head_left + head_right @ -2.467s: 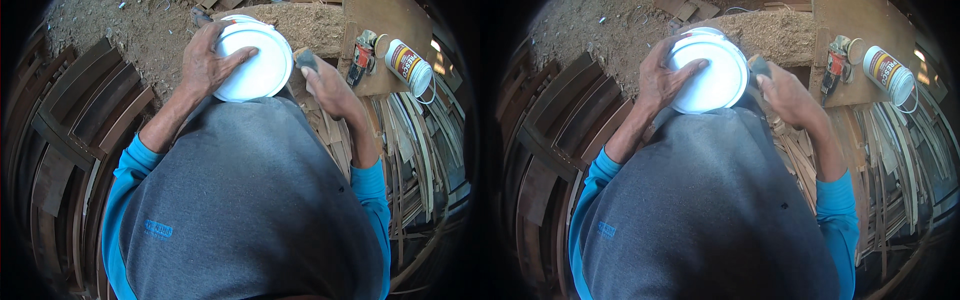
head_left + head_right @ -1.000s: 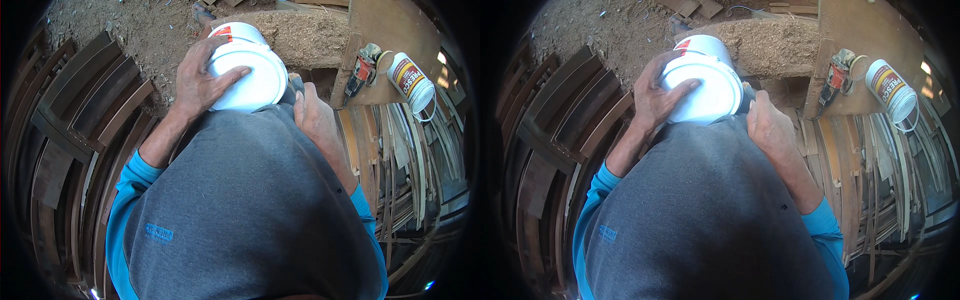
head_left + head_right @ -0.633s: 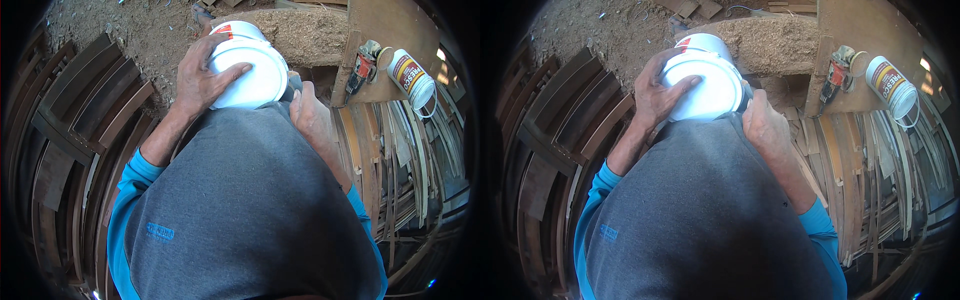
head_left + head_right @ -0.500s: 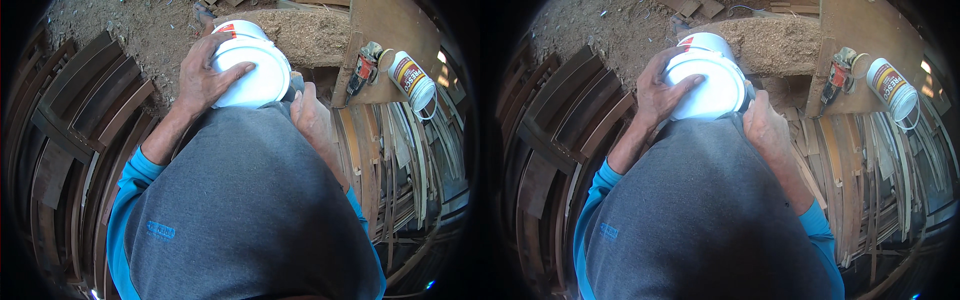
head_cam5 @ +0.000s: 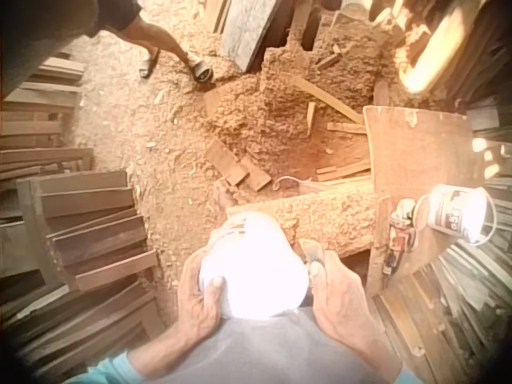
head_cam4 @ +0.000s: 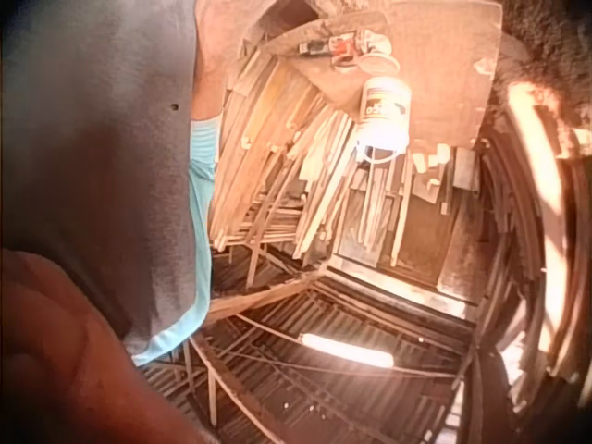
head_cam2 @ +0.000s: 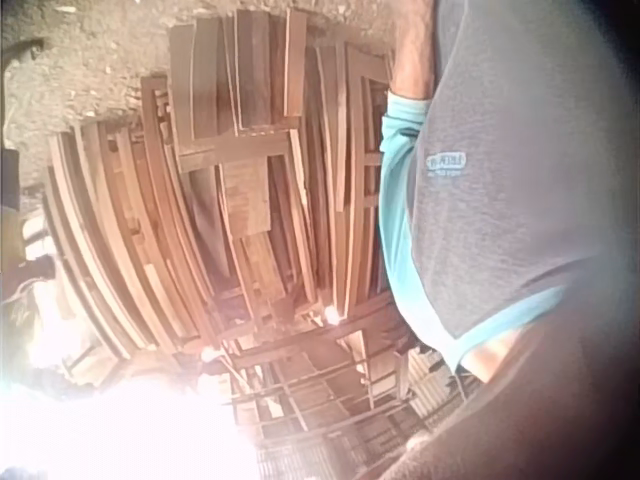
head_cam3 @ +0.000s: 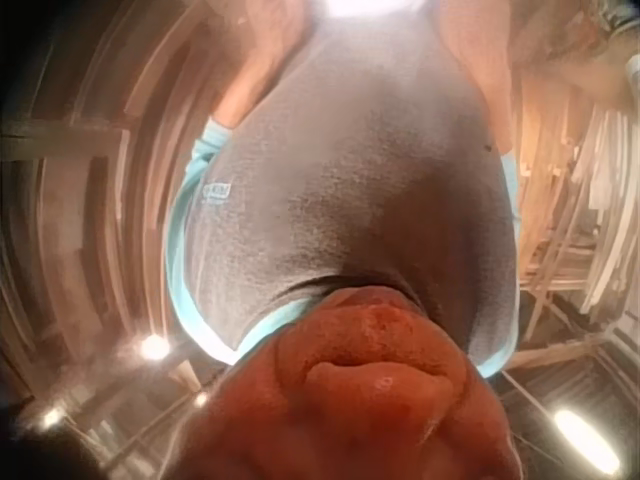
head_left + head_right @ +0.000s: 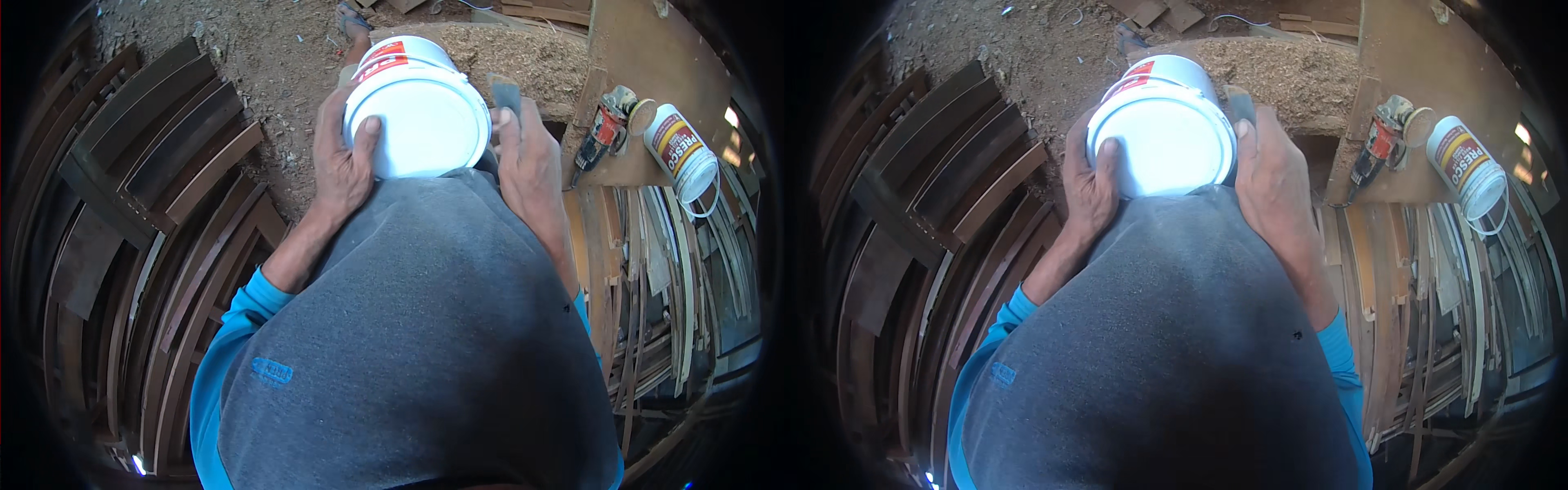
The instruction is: The person opens a bucket lid using a scraper to pry it around the edges and then pulls the lid off by hand.
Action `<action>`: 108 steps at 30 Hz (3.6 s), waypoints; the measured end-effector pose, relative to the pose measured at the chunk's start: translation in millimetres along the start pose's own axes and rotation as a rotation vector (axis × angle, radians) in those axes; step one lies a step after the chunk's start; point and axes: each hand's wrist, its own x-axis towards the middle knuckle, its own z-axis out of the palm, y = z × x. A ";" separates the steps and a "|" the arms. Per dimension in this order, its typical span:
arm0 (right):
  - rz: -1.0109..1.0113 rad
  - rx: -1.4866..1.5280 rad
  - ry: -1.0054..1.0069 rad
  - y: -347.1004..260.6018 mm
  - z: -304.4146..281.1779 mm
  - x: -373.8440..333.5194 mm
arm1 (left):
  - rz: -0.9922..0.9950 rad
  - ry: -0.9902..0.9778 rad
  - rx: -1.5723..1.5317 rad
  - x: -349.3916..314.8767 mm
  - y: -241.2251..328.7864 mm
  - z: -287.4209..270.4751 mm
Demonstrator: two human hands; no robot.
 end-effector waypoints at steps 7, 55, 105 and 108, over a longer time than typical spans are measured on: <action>-0.181 -0.010 0.093 39.7 31.8 -13.0 | 0.017 -0.247 -0.013 54.0 21.2 -13.8; -0.654 -0.725 -0.226 24.7 -26.2 13.7 | 0.026 -0.280 0.046 71.9 25.9 -7.9; -0.435 -0.466 -0.663 2.8 -52.0 95.9 | 0.063 -0.013 -0.105 22.9 -1.1 -1.7; -0.325 -0.391 -0.880 7.7 -55.6 121.7 | 0.037 -0.025 -0.086 20.1 -2.4 -0.7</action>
